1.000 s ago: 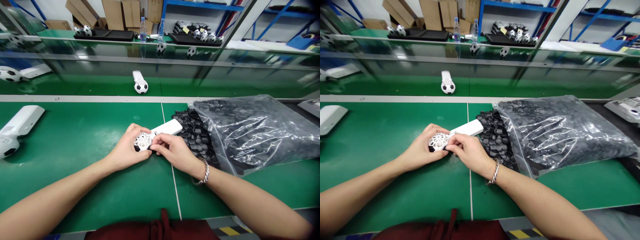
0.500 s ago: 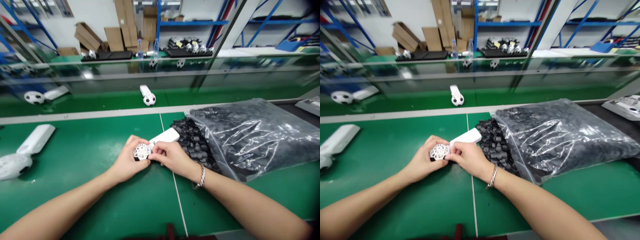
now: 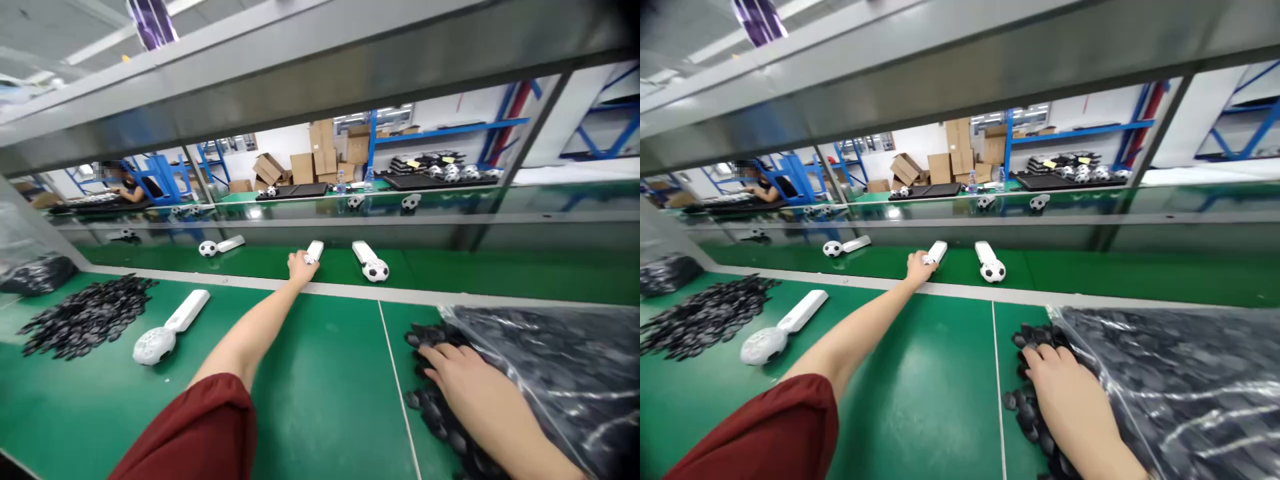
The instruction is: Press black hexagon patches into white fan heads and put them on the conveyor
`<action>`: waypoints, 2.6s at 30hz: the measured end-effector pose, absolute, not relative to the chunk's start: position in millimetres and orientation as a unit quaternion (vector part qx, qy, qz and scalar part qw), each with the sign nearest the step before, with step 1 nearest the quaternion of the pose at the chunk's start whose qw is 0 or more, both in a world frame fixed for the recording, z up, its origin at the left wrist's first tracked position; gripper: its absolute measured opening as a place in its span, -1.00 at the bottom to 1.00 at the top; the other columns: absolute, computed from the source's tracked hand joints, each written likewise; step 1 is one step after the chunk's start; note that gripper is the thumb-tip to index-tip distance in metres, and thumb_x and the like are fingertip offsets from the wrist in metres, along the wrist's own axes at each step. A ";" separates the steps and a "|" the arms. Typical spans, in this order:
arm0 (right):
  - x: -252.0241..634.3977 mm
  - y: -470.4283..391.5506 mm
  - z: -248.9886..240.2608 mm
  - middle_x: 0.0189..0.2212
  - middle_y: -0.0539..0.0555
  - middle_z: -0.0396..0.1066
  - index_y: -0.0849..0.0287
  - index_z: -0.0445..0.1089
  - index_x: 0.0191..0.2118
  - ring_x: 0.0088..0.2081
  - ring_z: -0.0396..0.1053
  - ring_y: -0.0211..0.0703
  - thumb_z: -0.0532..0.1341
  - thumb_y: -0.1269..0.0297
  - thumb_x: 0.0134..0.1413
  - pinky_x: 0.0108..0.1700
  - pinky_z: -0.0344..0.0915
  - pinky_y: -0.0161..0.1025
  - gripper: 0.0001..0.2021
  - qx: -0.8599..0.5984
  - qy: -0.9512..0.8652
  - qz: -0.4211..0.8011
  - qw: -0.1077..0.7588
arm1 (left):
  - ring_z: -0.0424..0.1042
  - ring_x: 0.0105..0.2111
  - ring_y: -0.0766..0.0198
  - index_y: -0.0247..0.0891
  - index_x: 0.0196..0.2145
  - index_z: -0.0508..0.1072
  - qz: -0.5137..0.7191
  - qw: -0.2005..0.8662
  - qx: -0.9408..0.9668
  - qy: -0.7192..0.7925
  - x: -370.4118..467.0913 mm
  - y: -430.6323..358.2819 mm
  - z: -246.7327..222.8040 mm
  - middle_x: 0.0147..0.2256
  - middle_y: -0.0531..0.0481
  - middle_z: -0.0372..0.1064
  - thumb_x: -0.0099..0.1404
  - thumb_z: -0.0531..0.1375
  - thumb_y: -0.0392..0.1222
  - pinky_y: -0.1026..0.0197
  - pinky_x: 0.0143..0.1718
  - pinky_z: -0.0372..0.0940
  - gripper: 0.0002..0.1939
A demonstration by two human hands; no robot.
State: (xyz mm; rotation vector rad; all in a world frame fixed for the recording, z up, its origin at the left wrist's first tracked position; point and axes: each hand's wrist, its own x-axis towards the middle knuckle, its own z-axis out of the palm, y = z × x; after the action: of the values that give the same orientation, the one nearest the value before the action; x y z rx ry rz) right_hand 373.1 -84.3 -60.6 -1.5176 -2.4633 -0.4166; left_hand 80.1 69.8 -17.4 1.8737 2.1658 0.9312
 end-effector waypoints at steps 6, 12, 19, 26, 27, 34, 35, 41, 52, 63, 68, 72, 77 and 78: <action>375.6 -84.1 -63.4 -0.43 0.13 0.41 0.17 0.44 -0.32 -0.40 0.35 -0.06 0.02 0.46 0.03 -0.37 0.29 -0.14 -0.76 -0.505 -0.846 -0.130 0.115 | 0.15 0.04 0.02 -0.30 0.09 0.15 0.235 0.090 0.676 0.693 48.6 34.1 -24.2 0.06 -0.21 0.13 0.13 0.21 -0.05 -0.04 0.03 0.11 -0.39; 373.0 -82.4 -65.1 -0.34 0.16 0.41 0.18 0.45 -0.34 -0.33 0.34 0.00 0.02 0.45 -0.01 -0.26 0.28 -0.05 -0.75 -0.475 -0.866 -0.095 0.124 | 0.02 0.11 -0.10 -0.13 0.04 0.25 0.122 0.080 0.666 0.732 -67.2 -82.2 25.0 0.07 -0.14 0.12 -0.06 0.24 0.02 -0.06 0.09 -0.05 -0.33; 358.6 -85.2 -63.1 -0.31 0.17 0.41 0.23 0.41 -0.22 -0.27 0.35 0.01 -0.06 0.22 0.14 -0.22 0.28 -0.05 -0.66 -0.452 -0.869 -0.063 0.191 | 0.35 -0.26 0.02 -0.13 -0.08 0.37 0.021 0.145 0.587 0.796 -132.0 -171.4 29.5 -0.26 -0.06 0.28 -0.23 0.22 -0.19 0.11 -0.23 0.26 -0.37; 338.3 -102.3 -44.6 -0.32 0.07 0.42 0.14 0.38 -0.27 -0.26 0.36 -0.10 0.01 0.24 0.15 -0.24 0.31 -0.17 -0.77 -0.447 -0.868 0.022 0.214 | 0.36 -0.35 0.16 -0.15 0.04 0.21 0.032 0.214 0.728 0.650 -18.8 -163.5 17.9 -0.26 -0.04 0.32 -0.04 0.17 -0.20 0.19 -0.34 0.27 -0.37; 336.3 -105.4 -41.6 -0.33 0.07 0.43 0.14 0.38 -0.28 -0.26 0.36 -0.11 0.02 0.25 0.15 -0.23 0.31 -0.18 -0.78 -0.433 -0.873 0.042 0.222 | 0.34 -0.29 0.10 -0.18 0.00 0.27 0.023 0.172 0.755 0.633 -0.4 -159.0 16.4 -0.25 -0.08 0.32 -0.04 0.22 -0.12 0.13 -0.29 0.26 -0.41; 326.3 -123.3 -18.1 -0.39 0.01 0.43 0.16 0.38 -0.35 -0.32 0.35 -0.25 0.13 0.36 0.09 -0.22 0.27 -0.29 -0.91 -0.391 -0.842 0.212 0.307 | 0.30 -0.10 0.09 -0.17 -0.02 0.27 0.081 0.194 0.832 0.513 94.0 -125.3 -10.4 -0.06 -0.05 0.31 0.03 0.22 0.11 0.12 -0.12 0.21 -0.42; 325.8 -124.4 -16.0 -0.41 0.01 0.42 0.17 0.38 -0.37 -0.34 0.34 -0.26 0.15 0.36 0.07 -0.24 0.27 -0.30 -0.93 -0.388 -0.836 0.228 0.313 | 0.30 -0.10 0.10 -0.16 0.00 0.25 0.092 0.199 0.832 0.510 103.8 -122.1 -14.1 -0.06 -0.04 0.31 0.06 0.19 0.11 0.13 -0.12 0.21 -0.42; 328.5 -125.2 -15.2 -0.27 0.07 0.31 0.18 0.38 -0.44 -0.17 0.27 -0.19 0.22 0.40 -0.03 -0.07 0.21 -0.18 -0.97 -0.378 -0.844 0.231 0.303 | 0.26 -0.07 0.06 -0.08 0.17 0.01 0.094 0.161 0.836 0.517 131.1 -120.2 -20.9 -0.06 -0.05 0.29 0.15 0.11 0.12 0.08 -0.13 0.22 -0.31; 322.1 -120.7 -28.9 -0.07 0.18 0.25 0.18 0.19 -0.34 0.01 0.20 -0.10 0.22 0.40 -0.07 0.00 0.20 -0.11 -0.83 -0.395 -0.818 0.260 0.326 | 0.31 -0.12 0.07 -0.10 0.14 0.08 0.101 0.164 0.836 0.514 131.7 -120.9 -18.2 -0.04 -0.03 0.31 0.14 0.11 0.15 0.10 -0.17 0.25 -0.35; 328.6 -117.7 -28.2 -0.08 0.11 0.25 0.14 0.21 -0.24 -0.01 0.20 -0.15 0.20 0.41 -0.02 -0.03 0.23 -0.15 -0.80 -0.377 -0.825 0.289 0.306 | 0.41 -0.35 0.04 -0.26 0.05 0.22 0.071 0.012 0.857 0.510 133.8 -119.3 -17.1 -0.35 -0.14 0.44 0.15 -0.07 0.34 0.06 -0.31 0.23 -0.28; 327.5 -118.9 -28.0 -0.14 0.08 0.25 0.13 0.28 -0.23 -0.05 0.22 -0.20 0.18 0.46 0.00 -0.01 0.20 -0.18 -0.82 -0.361 -0.840 0.251 0.318 | 0.41 -0.39 0.07 -0.29 0.03 0.25 0.100 0.016 0.861 0.498 132.9 -116.9 -18.7 -0.41 -0.10 0.44 0.13 -0.05 0.34 0.07 -0.30 0.22 -0.28; 325.8 -119.3 -30.9 -0.29 0.04 0.26 0.17 0.30 -0.33 -0.28 0.29 -0.28 0.20 0.42 0.00 -0.17 0.26 -0.28 -0.93 -0.381 -0.831 0.232 0.332 | 0.39 -0.35 0.06 -0.25 0.06 0.22 0.102 0.053 0.849 0.516 130.3 -117.8 -19.0 -0.38 -0.08 0.43 0.09 0.02 0.35 0.09 -0.32 0.22 -0.26; 319.2 -126.2 -35.9 -0.46 -0.03 0.33 0.19 0.29 -0.41 -0.41 0.30 -0.30 0.19 0.34 0.02 -0.33 0.24 -0.33 -0.94 -0.434 -0.808 0.253 0.309 | 0.38 -0.30 0.05 -0.22 0.09 0.17 0.088 0.112 0.830 0.539 129.0 -119.1 -15.8 -0.35 -0.08 0.41 0.10 0.06 0.29 0.11 -0.31 0.23 -0.28; 317.1 -128.7 -36.8 -0.47 -0.03 0.34 0.19 0.29 -0.41 -0.41 0.30 -0.29 0.18 0.35 0.03 -0.34 0.23 -0.33 -0.94 -0.444 -0.804 0.255 0.302 | 0.38 -0.28 0.04 -0.22 0.10 0.15 0.086 0.130 0.823 0.547 129.0 -119.9 -15.6 -0.31 -0.09 0.41 0.09 0.07 0.29 0.11 -0.31 0.24 -0.26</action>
State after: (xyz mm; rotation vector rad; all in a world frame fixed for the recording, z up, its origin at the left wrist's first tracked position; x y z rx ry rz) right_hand 317.1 -128.7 -36.8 -1.1777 -2.1323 0.6758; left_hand 129.0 -119.9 -15.6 2.3909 1.5892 0.2487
